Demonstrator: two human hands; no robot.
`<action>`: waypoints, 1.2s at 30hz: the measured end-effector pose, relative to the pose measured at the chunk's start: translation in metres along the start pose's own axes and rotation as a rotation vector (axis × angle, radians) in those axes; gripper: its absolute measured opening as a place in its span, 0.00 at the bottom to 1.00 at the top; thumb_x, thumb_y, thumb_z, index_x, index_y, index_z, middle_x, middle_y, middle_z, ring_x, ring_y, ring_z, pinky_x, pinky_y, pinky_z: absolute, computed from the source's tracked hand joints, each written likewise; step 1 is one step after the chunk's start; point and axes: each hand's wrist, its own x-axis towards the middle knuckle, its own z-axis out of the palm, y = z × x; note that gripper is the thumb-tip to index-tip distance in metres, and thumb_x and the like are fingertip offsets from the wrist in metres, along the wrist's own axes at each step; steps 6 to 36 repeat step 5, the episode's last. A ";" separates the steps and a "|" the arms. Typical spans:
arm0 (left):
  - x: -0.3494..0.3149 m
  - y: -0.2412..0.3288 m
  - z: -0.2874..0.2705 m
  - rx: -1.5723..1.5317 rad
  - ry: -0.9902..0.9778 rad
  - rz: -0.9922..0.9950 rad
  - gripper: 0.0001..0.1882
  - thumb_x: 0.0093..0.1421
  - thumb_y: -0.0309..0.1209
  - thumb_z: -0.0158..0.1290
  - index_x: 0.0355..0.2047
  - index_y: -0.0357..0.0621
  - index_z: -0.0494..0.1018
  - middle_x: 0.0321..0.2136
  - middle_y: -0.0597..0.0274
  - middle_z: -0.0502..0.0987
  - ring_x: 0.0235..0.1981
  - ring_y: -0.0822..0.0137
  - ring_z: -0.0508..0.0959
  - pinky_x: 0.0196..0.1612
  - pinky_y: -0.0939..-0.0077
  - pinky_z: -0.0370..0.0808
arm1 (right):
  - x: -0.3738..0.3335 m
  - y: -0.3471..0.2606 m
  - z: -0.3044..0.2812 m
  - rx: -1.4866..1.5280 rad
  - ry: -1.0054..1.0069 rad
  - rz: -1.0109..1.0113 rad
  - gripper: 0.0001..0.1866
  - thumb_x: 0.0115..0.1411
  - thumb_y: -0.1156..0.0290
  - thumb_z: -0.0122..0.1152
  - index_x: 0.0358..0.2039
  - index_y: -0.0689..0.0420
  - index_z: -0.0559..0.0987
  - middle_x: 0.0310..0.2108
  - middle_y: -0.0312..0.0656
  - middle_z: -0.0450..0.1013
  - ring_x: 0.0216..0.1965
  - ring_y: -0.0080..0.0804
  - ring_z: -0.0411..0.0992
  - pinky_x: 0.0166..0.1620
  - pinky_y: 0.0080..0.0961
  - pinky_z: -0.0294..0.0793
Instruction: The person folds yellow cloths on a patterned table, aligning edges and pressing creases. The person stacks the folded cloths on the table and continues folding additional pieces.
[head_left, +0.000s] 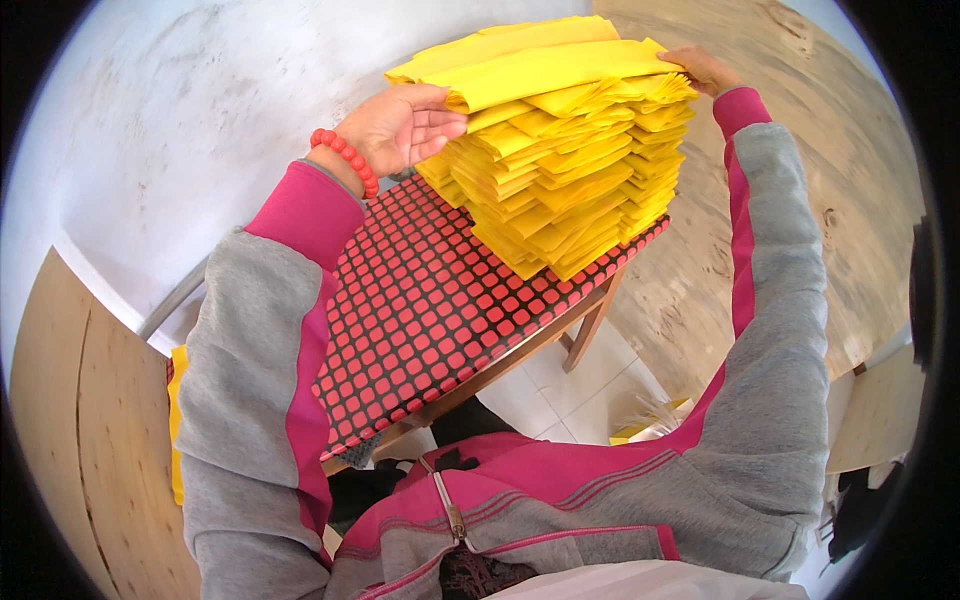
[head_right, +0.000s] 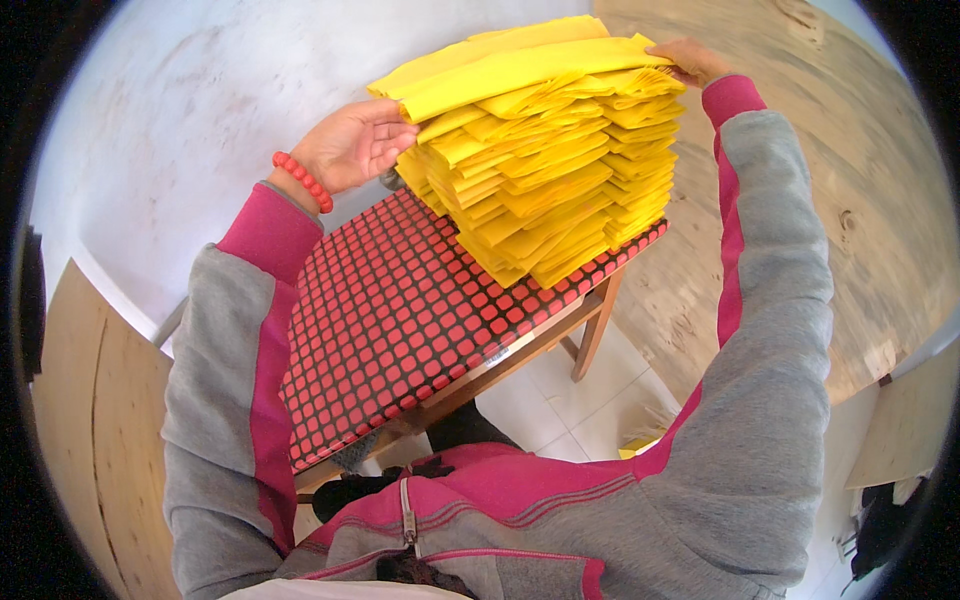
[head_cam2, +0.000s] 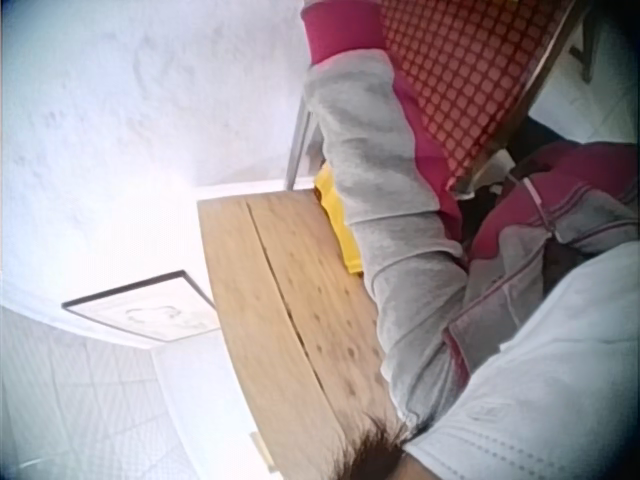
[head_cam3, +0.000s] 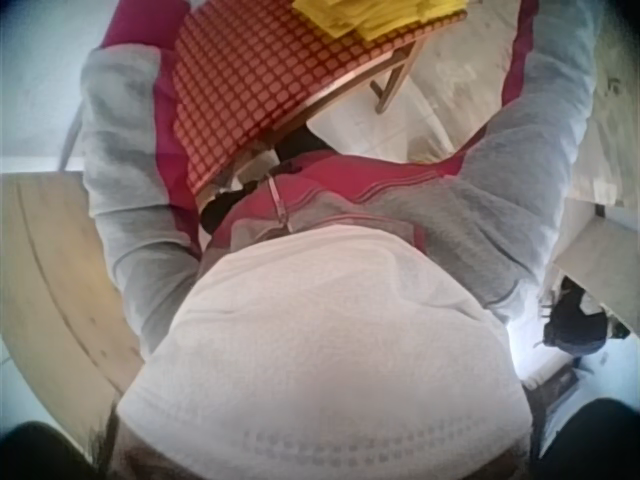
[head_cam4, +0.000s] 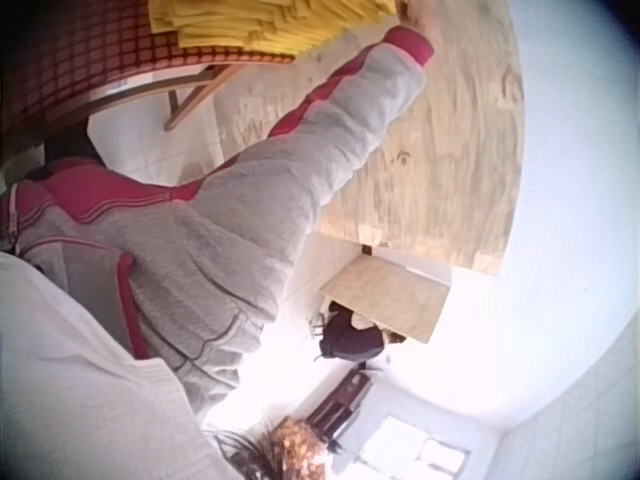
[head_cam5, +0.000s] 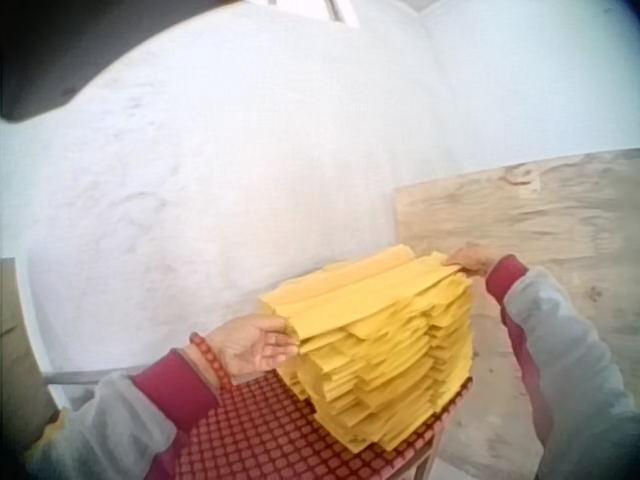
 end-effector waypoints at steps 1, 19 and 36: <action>-0.002 -0.001 -0.004 0.035 0.010 -0.005 0.15 0.70 0.39 0.55 0.46 0.39 0.76 0.36 0.61 0.83 0.34 0.73 0.84 0.32 0.86 0.81 | -0.008 -0.005 -0.004 -0.057 0.006 0.001 0.14 0.64 0.54 0.67 0.35 0.51 0.83 0.28 0.26 0.78 0.23 0.15 0.70 0.28 0.14 0.70; -0.019 -0.011 -0.030 0.083 0.043 -0.005 0.15 0.70 0.41 0.56 0.43 0.41 0.77 0.32 0.66 0.82 0.29 0.77 0.82 0.30 0.87 0.80 | -0.020 -0.027 -0.006 -0.401 0.121 -0.132 0.15 0.65 0.53 0.66 0.37 0.51 0.84 0.33 0.29 0.81 0.27 0.14 0.72 0.29 0.15 0.70; -0.019 -0.011 -0.030 0.083 0.043 -0.005 0.15 0.70 0.41 0.56 0.43 0.41 0.77 0.32 0.66 0.82 0.29 0.77 0.82 0.30 0.87 0.80 | -0.020 -0.027 -0.006 -0.401 0.121 -0.132 0.15 0.65 0.53 0.66 0.37 0.51 0.84 0.33 0.29 0.81 0.27 0.14 0.72 0.29 0.15 0.70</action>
